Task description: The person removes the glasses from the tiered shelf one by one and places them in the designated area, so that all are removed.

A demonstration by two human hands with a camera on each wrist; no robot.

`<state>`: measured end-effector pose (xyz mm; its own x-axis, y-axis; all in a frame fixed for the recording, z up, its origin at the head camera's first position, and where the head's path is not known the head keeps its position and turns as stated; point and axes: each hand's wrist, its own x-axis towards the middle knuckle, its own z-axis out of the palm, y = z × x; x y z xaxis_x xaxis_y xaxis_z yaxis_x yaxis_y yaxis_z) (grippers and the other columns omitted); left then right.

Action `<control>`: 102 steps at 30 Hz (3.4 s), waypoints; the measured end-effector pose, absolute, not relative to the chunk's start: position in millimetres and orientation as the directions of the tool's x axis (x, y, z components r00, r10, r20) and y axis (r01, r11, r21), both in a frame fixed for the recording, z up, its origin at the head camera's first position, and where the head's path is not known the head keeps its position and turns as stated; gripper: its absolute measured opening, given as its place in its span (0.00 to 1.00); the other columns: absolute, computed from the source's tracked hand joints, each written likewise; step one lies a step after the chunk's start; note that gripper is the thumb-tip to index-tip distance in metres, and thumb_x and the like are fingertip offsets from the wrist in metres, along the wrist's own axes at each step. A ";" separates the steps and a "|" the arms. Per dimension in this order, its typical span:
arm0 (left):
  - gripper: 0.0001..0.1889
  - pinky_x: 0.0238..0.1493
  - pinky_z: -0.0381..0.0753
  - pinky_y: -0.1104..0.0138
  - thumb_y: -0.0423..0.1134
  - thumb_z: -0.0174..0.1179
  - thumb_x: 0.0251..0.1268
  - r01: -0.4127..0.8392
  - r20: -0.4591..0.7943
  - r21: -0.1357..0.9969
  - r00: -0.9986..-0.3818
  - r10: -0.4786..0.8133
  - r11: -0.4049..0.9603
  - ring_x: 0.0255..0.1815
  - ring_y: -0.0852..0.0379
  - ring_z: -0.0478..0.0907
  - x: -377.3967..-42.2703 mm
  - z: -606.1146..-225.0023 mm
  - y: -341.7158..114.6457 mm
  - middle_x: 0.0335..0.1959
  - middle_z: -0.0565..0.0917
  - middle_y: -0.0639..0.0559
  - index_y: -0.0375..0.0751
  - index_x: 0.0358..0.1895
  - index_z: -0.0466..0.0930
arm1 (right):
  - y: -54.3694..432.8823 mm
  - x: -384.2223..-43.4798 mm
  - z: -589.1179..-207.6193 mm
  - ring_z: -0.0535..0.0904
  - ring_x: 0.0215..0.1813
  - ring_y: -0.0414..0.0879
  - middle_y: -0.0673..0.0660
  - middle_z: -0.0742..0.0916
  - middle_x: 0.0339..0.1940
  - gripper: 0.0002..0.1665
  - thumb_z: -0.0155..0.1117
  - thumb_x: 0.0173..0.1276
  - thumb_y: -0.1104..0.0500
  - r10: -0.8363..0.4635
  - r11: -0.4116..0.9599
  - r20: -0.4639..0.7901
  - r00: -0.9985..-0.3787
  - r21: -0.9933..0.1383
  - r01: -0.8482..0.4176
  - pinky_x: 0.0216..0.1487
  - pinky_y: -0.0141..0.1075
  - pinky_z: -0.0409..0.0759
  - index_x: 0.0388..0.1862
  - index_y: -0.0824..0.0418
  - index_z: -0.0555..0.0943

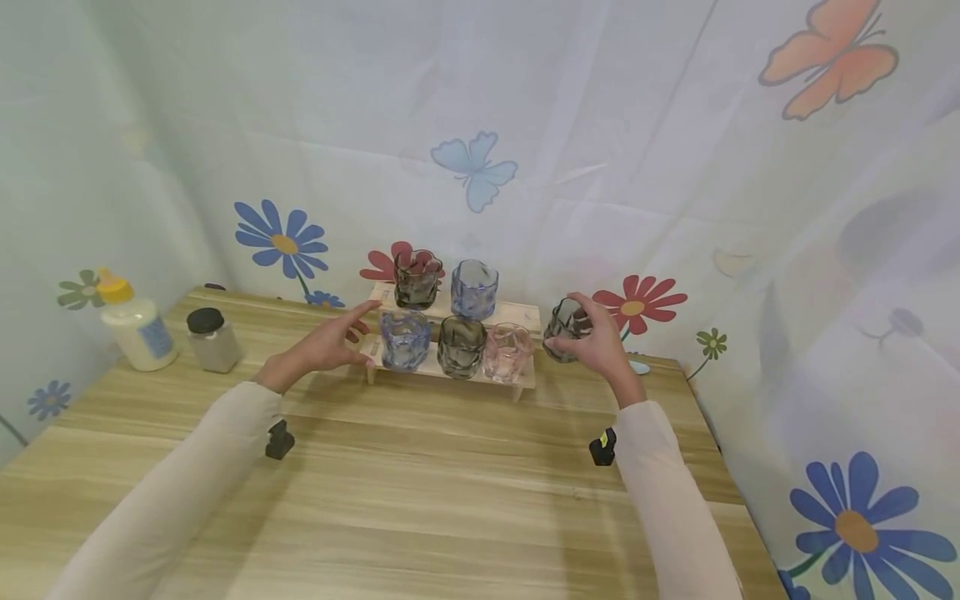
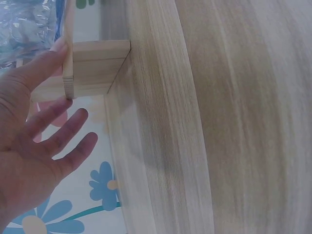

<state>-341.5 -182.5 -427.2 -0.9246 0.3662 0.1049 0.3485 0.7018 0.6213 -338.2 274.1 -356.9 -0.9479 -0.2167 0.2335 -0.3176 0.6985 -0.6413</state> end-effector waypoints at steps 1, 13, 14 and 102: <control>0.54 0.59 0.77 0.42 0.37 0.75 0.55 0.349 0.106 0.622 -0.924 0.366 0.701 0.58 0.32 0.79 -341.5 -427.5 -182.6 0.60 0.78 0.30 0.49 0.81 0.47 | 275.2 -336.8 -358.5 0.75 0.63 0.67 0.70 0.76 0.62 0.51 0.78 0.59 0.55 -0.216 0.694 0.228 -0.949 -0.649 -0.313 0.61 0.61 0.76 0.78 0.54 0.62; 0.54 0.59 0.77 0.42 0.38 0.74 0.56 0.351 0.105 0.632 -0.922 0.372 0.691 0.58 0.32 0.78 -342.7 -430.1 -182.5 0.60 0.78 0.30 0.49 0.81 0.47 | 284.5 -321.4 -371.4 0.76 0.63 0.67 0.69 0.75 0.62 0.52 0.78 0.59 0.56 -0.206 0.680 0.201 -0.958 -0.674 -0.288 0.59 0.61 0.78 0.78 0.51 0.61; 0.54 0.59 0.76 0.42 0.38 0.74 0.56 0.348 0.104 0.636 -0.923 0.371 0.689 0.59 0.32 0.78 -342.9 -430.5 -182.6 0.60 0.77 0.30 0.50 0.81 0.47 | 285.4 -320.6 -372.4 0.76 0.63 0.67 0.69 0.75 0.62 0.52 0.78 0.59 0.56 -0.205 0.682 0.199 -0.958 -0.673 -0.286 0.59 0.61 0.78 0.78 0.52 0.61; 0.56 0.60 0.77 0.43 0.38 0.76 0.54 0.306 0.076 0.664 -0.935 0.346 0.682 0.60 0.32 0.78 -345.1 -432.7 -183.9 0.62 0.76 0.31 0.56 0.82 0.45 | 305.2 -271.6 -455.9 0.78 0.60 0.72 0.71 0.79 0.57 0.48 0.81 0.53 0.60 -0.279 0.670 0.150 -0.949 -0.677 -0.304 0.58 0.65 0.76 0.72 0.59 0.67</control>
